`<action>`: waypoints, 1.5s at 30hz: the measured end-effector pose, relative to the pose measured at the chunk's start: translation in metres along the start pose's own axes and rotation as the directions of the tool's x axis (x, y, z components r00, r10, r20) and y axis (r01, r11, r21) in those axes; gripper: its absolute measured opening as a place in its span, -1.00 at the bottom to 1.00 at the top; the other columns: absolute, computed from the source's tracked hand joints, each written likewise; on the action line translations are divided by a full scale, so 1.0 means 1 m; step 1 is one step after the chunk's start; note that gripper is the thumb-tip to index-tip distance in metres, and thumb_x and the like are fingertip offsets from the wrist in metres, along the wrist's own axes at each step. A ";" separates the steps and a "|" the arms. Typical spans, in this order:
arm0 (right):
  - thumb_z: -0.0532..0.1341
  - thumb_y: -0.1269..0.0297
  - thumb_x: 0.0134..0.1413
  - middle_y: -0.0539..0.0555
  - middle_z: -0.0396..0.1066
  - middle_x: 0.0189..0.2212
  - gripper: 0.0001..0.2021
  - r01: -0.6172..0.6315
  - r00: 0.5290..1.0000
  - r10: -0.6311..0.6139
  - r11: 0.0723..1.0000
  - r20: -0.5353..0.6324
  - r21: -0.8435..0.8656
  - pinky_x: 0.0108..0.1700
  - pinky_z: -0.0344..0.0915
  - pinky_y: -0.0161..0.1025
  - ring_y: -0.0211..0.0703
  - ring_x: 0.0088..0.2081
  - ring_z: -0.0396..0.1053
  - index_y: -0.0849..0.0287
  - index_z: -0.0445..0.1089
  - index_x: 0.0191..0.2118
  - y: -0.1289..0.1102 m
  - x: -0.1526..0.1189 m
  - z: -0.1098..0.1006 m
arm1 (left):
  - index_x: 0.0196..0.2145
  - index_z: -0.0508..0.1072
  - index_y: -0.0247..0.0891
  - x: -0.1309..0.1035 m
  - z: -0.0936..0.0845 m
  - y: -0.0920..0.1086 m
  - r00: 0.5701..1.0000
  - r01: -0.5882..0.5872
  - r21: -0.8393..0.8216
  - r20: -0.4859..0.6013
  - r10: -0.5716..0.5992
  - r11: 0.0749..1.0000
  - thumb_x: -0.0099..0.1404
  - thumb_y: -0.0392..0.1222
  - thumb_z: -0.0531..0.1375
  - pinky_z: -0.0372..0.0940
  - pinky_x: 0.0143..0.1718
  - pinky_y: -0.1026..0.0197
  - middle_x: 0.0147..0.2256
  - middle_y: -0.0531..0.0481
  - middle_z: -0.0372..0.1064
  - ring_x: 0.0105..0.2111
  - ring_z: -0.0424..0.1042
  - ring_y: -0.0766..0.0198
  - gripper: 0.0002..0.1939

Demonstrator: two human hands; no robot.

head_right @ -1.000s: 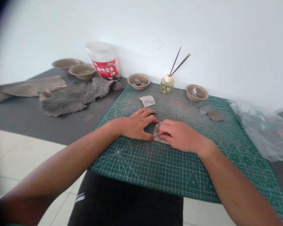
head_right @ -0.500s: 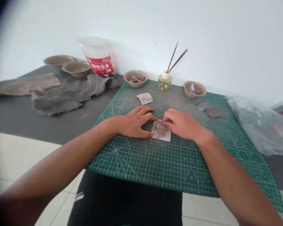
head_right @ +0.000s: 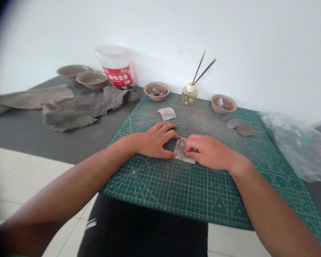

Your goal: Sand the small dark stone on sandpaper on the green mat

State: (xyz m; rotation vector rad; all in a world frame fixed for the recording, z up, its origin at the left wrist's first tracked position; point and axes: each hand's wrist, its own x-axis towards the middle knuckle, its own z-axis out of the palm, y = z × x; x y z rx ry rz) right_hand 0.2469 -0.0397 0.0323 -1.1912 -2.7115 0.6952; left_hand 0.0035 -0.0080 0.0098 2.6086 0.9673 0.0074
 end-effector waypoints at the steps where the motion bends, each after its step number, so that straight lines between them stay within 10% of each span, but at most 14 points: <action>1: 0.19 0.31 0.22 0.02 0.43 -0.30 -0.90 0.022 1.000 -0.022 1.000 -0.016 0.007 -0.22 0.24 -0.22 -0.15 -0.26 0.40 0.09 0.42 -0.33 -0.002 0.001 0.001 | 0.25 0.22 -0.08 0.000 0.000 0.000 1.000 -0.003 0.000 -0.002 0.003 1.000 0.21 0.31 0.16 -0.13 0.33 -0.20 0.37 -0.17 -0.11 0.39 -0.24 -0.13 -0.25; 6: 0.21 0.31 0.20 0.04 0.44 -0.31 -0.92 -0.092 0.983 0.077 0.992 -0.164 -0.085 -0.24 0.23 -0.18 -0.12 -0.29 0.39 0.10 0.43 -0.32 0.003 0.001 0.000 | 0.26 0.21 -0.04 0.000 0.001 -0.001 1.000 0.013 0.008 -0.012 -0.013 1.000 0.20 0.33 0.16 -0.13 0.32 -0.22 0.38 -0.15 -0.14 0.39 -0.26 -0.14 -0.24; 10: 0.21 0.30 0.21 0.00 0.44 -0.31 -0.91 0.008 1.000 -0.008 1.000 -0.004 -0.015 -0.24 0.25 -0.21 -0.16 -0.28 0.40 0.09 0.42 -0.34 0.003 -0.001 -0.001 | 0.25 0.22 -0.06 0.000 0.000 -0.001 1.000 0.003 0.008 0.004 -0.003 1.000 0.20 0.33 0.16 -0.14 0.33 -0.20 0.38 -0.16 -0.13 0.40 -0.26 -0.11 -0.24; 15: 0.17 0.34 0.23 0.05 0.44 -0.26 -0.90 -0.043 0.988 0.031 0.996 -0.154 -0.077 -0.20 0.24 -0.18 -0.12 -0.23 0.39 0.11 0.42 -0.31 0.004 0.003 0.002 | 0.26 0.21 -0.05 0.001 0.001 -0.001 1.000 0.003 0.011 -0.013 -0.003 1.000 0.21 0.33 0.16 -0.13 0.32 -0.21 0.37 -0.17 -0.13 0.39 -0.25 -0.15 -0.24; 21: 0.19 0.32 0.24 0.02 0.44 -0.27 -0.90 0.039 0.999 -0.039 0.999 -0.006 -0.005 -0.22 0.24 -0.22 -0.17 -0.26 0.39 0.09 0.42 -0.31 -0.003 0.000 0.002 | 0.26 0.21 -0.05 0.001 0.000 -0.001 1.000 0.004 0.005 0.005 -0.004 1.000 0.21 0.31 0.17 -0.13 0.32 -0.20 0.37 -0.15 -0.12 0.39 -0.25 -0.14 -0.25; 26: 0.18 0.29 0.25 0.04 0.44 -0.28 -0.90 -0.080 0.985 0.065 0.993 -0.162 -0.088 -0.22 0.22 -0.20 -0.13 -0.26 0.39 0.10 0.42 -0.30 0.001 0.002 0.004 | 0.25 0.22 -0.04 0.001 0.000 0.000 1.000 0.025 0.004 0.001 -0.025 1.000 0.19 0.31 0.18 -0.15 0.33 -0.19 0.39 -0.12 -0.15 0.39 -0.28 -0.14 -0.25; 31: 0.20 0.27 0.24 0.01 0.42 -0.31 -0.87 0.008 1.000 -0.008 1.000 -0.014 0.009 -0.22 0.23 -0.22 -0.17 -0.27 0.39 0.10 0.41 -0.35 -0.002 0.001 0.003 | 0.26 0.22 -0.09 0.001 0.000 0.000 1.000 -0.008 0.005 0.002 0.008 1.000 0.21 0.32 0.15 -0.12 0.32 -0.22 0.37 -0.20 -0.11 0.39 -0.23 -0.15 -0.24; 45: 0.17 0.30 0.26 0.04 0.45 -0.30 -0.88 -0.094 0.984 0.085 0.994 -0.155 -0.049 -0.21 0.21 -0.21 -0.15 -0.26 0.39 0.12 0.43 -0.31 0.002 0.003 0.000 | 0.27 0.21 -0.06 0.002 0.002 -0.002 1.000 -0.006 0.005 -0.010 0.006 1.000 0.21 0.33 0.17 -0.12 0.31 -0.24 0.37 -0.21 -0.14 0.39 -0.25 -0.17 -0.23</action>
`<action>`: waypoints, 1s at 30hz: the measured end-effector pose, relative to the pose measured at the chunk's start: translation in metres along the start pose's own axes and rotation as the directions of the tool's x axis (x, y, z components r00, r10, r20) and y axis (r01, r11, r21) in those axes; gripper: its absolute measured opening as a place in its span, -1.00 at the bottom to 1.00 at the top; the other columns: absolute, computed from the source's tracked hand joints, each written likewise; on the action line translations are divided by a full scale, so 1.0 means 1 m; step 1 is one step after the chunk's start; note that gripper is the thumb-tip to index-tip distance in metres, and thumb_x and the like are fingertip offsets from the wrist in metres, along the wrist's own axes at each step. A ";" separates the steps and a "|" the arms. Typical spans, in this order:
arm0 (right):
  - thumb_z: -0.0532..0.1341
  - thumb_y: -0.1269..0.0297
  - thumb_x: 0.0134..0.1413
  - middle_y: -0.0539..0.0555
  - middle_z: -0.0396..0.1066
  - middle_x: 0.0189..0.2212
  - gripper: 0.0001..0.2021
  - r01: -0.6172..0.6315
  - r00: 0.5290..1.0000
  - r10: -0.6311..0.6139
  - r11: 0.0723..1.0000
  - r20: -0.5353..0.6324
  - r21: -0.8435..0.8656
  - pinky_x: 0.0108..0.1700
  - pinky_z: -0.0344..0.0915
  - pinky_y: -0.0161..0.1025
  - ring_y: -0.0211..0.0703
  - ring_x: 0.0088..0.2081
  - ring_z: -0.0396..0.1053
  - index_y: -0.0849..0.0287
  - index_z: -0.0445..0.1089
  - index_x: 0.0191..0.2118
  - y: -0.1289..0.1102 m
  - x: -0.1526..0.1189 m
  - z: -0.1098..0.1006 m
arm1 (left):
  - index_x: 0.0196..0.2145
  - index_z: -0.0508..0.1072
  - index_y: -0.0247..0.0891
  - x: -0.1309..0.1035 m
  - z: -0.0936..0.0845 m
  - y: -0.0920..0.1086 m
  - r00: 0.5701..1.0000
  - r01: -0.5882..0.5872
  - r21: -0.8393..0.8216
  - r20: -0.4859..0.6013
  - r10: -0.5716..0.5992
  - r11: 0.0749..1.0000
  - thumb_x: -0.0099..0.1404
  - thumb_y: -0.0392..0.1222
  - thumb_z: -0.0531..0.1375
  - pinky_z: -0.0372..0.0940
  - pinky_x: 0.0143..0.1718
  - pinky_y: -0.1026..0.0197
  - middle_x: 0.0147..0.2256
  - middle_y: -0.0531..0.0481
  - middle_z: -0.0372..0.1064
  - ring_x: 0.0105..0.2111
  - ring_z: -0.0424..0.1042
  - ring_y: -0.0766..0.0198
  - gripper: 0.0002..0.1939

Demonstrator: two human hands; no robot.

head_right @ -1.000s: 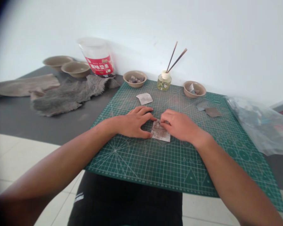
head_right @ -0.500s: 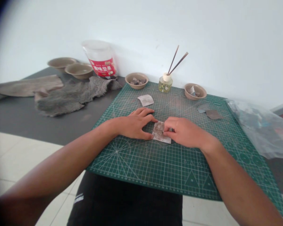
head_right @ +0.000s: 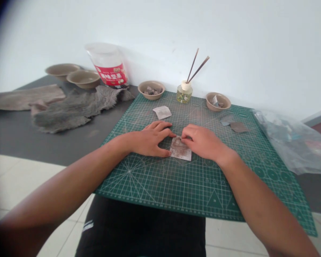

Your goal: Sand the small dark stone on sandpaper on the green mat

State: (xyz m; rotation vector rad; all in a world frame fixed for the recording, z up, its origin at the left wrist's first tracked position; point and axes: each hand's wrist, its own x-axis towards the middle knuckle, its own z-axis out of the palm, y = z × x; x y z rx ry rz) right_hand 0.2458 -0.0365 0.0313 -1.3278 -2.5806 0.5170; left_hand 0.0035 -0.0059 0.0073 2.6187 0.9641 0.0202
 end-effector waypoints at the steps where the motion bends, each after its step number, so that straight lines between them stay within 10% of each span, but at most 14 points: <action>1: 0.18 0.31 0.25 0.04 0.44 -0.32 -0.88 -0.015 1.000 0.015 1.000 -0.004 -0.012 -0.23 0.21 -0.22 -0.15 -0.28 0.38 0.13 0.43 -0.31 0.001 0.000 -0.002 | 0.27 0.22 -0.06 0.000 0.000 0.000 1.000 0.001 -0.002 -0.002 -0.001 1.000 0.21 0.33 0.18 -0.12 0.31 -0.24 0.37 -0.21 -0.13 0.39 -0.25 -0.18 -0.23; 6: 0.23 0.30 0.18 0.01 0.45 -0.31 -0.91 0.031 0.985 -0.048 0.994 0.164 0.103 -0.26 0.23 -0.24 -0.19 -0.31 0.38 0.12 0.44 -0.35 -0.003 -0.006 -0.007 | 0.26 0.23 -0.10 -0.001 0.001 -0.001 1.000 -0.018 -0.013 -0.010 0.018 1.000 0.23 0.29 0.17 -0.11 0.31 -0.24 0.36 -0.23 -0.10 0.38 -0.22 -0.17 -0.26; 12: 0.29 0.20 0.17 0.02 0.47 -0.27 -0.89 -0.099 0.963 0.192 0.904 -0.188 0.417 -0.34 0.28 -0.22 -0.22 -0.39 0.36 0.10 0.44 -0.25 -0.006 -0.003 0.005 | 0.09 0.43 -0.14 0.001 -0.001 0.003 0.976 -0.108 -0.009 -0.191 0.105 0.994 0.24 0.04 0.24 -0.01 0.26 -0.20 0.26 -0.17 0.15 0.28 0.05 -0.17 -0.52; 22: 0.37 0.25 0.10 -0.09 0.35 -0.40 -0.79 0.172 0.926 0.283 0.269 -0.248 0.948 -0.43 0.25 -0.36 -0.33 -0.45 0.31 0.05 0.37 -0.17 -0.013 0.006 0.016 | -0.12 0.44 -0.27 0.016 0.002 0.026 0.666 -0.229 -0.107 -0.742 0.076 0.967 0.32 -0.02 0.28 0.26 0.00 0.07 -0.15 -0.06 0.47 -0.10 0.40 0.11 -0.70; 30: 0.39 0.29 0.07 -0.06 0.39 -0.26 -0.82 0.220 0.927 0.272 0.162 -0.258 0.962 -0.24 0.37 -0.33 -0.30 -0.29 0.36 0.04 0.41 -0.22 -0.019 0.009 0.020 | -0.15 0.45 -0.23 0.017 0.003 0.030 0.490 -0.253 -0.016 -0.864 0.114 0.967 0.31 -0.18 0.28 0.31 -0.05 0.14 -0.18 -0.02 0.50 -0.14 0.46 0.19 -0.83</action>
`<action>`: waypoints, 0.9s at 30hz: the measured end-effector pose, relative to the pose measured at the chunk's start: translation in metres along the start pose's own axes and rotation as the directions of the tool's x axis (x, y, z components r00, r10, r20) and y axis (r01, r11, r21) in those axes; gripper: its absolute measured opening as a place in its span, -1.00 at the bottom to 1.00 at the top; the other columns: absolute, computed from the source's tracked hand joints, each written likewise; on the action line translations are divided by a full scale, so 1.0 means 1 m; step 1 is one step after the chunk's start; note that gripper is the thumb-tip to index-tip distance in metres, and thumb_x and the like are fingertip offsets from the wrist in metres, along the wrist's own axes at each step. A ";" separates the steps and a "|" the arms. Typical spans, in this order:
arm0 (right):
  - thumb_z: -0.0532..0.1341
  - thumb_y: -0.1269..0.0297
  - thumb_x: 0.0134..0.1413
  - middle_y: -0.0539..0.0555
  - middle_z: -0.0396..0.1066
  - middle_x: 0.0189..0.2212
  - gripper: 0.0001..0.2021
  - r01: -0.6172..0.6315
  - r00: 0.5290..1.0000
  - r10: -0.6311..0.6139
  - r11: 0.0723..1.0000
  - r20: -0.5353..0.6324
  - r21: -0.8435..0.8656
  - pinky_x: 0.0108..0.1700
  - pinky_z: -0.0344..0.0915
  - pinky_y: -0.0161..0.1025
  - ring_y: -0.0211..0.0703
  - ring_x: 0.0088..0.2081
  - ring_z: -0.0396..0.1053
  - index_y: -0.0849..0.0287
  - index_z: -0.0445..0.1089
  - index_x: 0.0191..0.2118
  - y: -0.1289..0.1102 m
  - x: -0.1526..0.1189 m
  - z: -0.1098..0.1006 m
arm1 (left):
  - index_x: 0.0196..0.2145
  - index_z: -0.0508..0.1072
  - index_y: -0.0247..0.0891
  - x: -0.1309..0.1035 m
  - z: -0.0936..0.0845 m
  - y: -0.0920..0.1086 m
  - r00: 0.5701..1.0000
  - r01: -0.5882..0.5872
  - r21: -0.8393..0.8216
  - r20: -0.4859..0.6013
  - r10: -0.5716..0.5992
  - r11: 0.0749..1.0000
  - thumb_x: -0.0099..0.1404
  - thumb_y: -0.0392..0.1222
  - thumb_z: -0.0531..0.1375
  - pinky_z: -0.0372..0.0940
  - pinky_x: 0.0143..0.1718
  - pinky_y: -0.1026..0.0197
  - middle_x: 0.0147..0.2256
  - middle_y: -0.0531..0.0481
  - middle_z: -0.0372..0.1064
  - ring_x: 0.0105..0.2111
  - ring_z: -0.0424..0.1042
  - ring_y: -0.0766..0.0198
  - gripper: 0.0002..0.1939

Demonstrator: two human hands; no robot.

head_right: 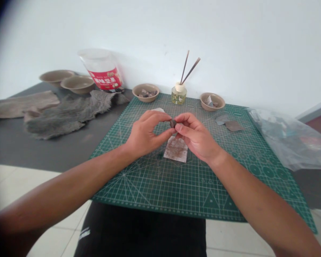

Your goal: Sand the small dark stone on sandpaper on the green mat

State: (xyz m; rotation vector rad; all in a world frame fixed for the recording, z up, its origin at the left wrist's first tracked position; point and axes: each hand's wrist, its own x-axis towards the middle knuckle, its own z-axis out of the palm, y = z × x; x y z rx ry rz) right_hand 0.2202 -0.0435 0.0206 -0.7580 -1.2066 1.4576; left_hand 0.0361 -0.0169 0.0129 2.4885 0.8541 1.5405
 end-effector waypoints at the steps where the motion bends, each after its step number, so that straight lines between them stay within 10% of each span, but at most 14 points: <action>1: 0.39 0.28 0.07 -0.06 0.40 -0.25 -0.83 -0.004 1.000 0.003 1.000 0.008 0.008 -0.21 0.38 -0.32 -0.30 -0.26 0.37 0.04 0.42 -0.22 0.000 0.000 0.000 | -0.14 0.45 -0.23 0.000 0.000 0.000 1.000 -0.010 0.009 -0.008 0.010 1.000 0.31 -0.19 0.27 0.32 -0.04 0.13 -0.16 -0.02 0.50 -0.14 0.46 0.19 -0.83; 16: 0.39 0.30 0.10 -0.06 0.46 -0.29 -0.88 -0.142 0.987 0.132 0.983 0.090 0.115 -0.16 0.43 -0.37 -0.35 -0.29 0.42 0.10 0.46 -0.25 -0.001 -0.003 -0.003 | -0.13 0.42 -0.21 0.000 -0.001 0.002 0.997 -0.068 -0.212 0.012 0.072 0.975 0.35 -0.12 0.28 0.34 -0.02 0.08 -0.15 -0.05 0.47 -0.10 0.45 0.19 -0.81; 27: 0.40 0.30 0.08 -0.07 0.46 -0.46 -0.88 -0.216 0.966 0.196 0.970 0.169 0.114 -0.29 0.48 -0.39 -0.35 -0.42 0.46 0.17 0.47 -0.31 -0.007 -0.003 -0.004 | -0.31 0.38 -0.19 -0.004 0.010 -0.001 0.917 0.398 -0.713 0.300 -0.262 0.577 0.30 0.03 0.32 0.32 0.11 -0.01 0.07 -0.05 0.38 0.07 0.42 0.14 -0.73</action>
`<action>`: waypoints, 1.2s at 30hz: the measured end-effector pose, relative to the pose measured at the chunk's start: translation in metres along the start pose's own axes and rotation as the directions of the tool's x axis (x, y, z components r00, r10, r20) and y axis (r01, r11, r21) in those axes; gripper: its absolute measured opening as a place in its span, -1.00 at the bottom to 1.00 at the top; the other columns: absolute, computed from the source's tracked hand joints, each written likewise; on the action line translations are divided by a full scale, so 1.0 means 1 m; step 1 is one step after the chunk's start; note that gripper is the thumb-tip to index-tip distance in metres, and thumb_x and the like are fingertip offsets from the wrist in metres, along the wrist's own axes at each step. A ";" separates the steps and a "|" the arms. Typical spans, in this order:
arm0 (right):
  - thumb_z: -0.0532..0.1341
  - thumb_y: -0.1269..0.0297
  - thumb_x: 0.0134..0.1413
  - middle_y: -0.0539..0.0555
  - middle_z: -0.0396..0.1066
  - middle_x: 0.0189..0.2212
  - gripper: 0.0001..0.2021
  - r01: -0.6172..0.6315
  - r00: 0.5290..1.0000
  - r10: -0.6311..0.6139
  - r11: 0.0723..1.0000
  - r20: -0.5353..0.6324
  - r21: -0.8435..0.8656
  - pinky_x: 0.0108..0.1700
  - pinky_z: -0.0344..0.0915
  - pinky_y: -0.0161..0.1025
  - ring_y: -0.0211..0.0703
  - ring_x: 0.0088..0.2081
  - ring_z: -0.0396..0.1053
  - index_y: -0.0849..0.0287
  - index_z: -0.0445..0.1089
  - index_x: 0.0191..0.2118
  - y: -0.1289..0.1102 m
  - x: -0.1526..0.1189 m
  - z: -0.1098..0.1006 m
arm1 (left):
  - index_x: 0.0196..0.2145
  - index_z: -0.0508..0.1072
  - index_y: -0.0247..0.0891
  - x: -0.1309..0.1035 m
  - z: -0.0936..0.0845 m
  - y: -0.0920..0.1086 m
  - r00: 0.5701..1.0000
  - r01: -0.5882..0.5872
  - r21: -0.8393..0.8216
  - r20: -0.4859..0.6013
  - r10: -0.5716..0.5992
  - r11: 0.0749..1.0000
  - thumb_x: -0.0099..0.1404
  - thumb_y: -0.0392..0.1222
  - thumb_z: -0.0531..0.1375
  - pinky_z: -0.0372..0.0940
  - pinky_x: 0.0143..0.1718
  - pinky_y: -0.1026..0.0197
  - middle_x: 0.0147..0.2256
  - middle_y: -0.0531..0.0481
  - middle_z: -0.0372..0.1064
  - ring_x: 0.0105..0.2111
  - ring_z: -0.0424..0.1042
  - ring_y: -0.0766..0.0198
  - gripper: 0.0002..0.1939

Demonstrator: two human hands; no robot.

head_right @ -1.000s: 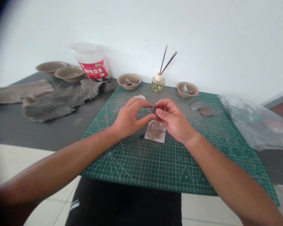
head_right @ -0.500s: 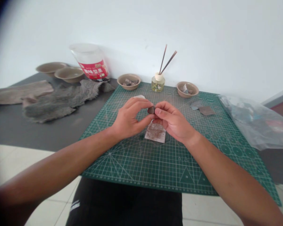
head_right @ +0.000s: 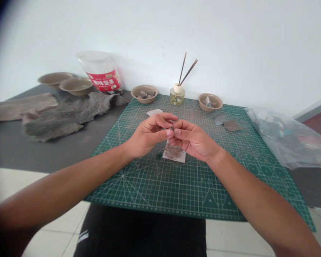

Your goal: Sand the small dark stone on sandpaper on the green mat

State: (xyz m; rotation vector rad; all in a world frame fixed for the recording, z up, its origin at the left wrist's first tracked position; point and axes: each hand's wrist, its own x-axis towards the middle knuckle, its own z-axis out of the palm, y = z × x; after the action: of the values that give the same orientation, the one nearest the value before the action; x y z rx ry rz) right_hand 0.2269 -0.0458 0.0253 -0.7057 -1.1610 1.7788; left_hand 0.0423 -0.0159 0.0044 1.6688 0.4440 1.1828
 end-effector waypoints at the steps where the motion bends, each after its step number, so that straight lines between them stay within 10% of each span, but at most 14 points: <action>1: 0.40 0.29 0.08 -0.07 0.47 -0.46 -0.88 0.001 1.000 -0.001 1.000 -0.001 0.003 -0.29 0.48 -0.40 -0.35 -0.42 0.46 0.17 0.47 -0.31 0.000 0.000 0.001 | -0.32 0.39 -0.19 0.000 0.001 0.001 1.000 0.016 -0.018 0.001 -0.016 1.000 0.31 0.03 0.32 0.32 0.11 0.00 0.08 -0.05 0.38 0.07 0.41 0.14 -0.73; 13: 0.33 0.27 0.17 0.02 0.48 -0.18 -0.84 0.095 0.985 -0.035 0.930 0.171 -0.354 -0.34 0.41 -0.30 -0.32 -0.40 0.42 0.08 0.40 -0.15 -0.007 -0.011 0.004 | -0.23 0.48 -0.22 0.012 -0.006 -0.003 0.971 0.064 0.042 -0.233 -0.052 0.997 0.49 -0.04 0.10 0.33 0.01 0.12 -0.10 -0.04 0.54 -0.06 0.48 0.24 -0.75; 18: 0.25 0.35 0.24 0.13 0.49 -0.09 -0.87 0.515 0.826 -0.021 0.432 0.563 -0.740 -0.03 0.40 -0.09 -0.11 -0.08 0.45 0.12 0.43 -0.10 0.002 -0.021 0.030 | -0.22 0.51 -0.22 0.016 -0.012 -0.017 0.951 0.128 0.156 -0.298 -0.077 0.979 0.49 -0.06 0.09 0.33 -0.07 0.17 -0.15 -0.02 0.55 -0.17 0.47 0.28 -0.74; 23: 0.14 0.42 0.29 0.14 0.49 -0.10 -0.84 0.607 0.787 0.107 0.041 0.607 -0.794 -0.08 0.39 -0.12 -0.11 -0.14 0.45 0.18 0.46 -0.13 0.016 -0.023 0.036 | -0.28 0.51 -0.22 0.017 -0.014 -0.028 0.933 0.160 0.207 -0.352 -0.079 0.965 0.46 -0.02 0.10 0.33 -0.13 0.20 -0.26 0.00 0.53 -0.26 0.44 0.29 -0.71; 36: 0.14 0.44 0.29 0.10 0.49 -0.10 -0.85 0.583 0.795 0.125 0.114 0.594 -0.804 -0.02 0.36 -0.15 -0.14 -0.10 0.45 0.16 0.45 -0.15 0.018 -0.018 0.031 | -0.40 0.50 -0.24 0.017 -0.010 -0.022 0.967 0.178 0.364 -0.237 -0.094 0.914 0.47 -0.01 0.09 0.27 -0.24 0.22 -0.38 0.02 0.49 -0.36 0.41 0.29 -0.63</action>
State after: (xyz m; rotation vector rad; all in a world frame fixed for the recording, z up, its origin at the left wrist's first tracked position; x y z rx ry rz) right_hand 0.2038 -0.0781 0.0208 -0.6024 -2.7969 0.5906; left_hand 0.0464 0.0120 -0.0061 1.8066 0.9668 1.2322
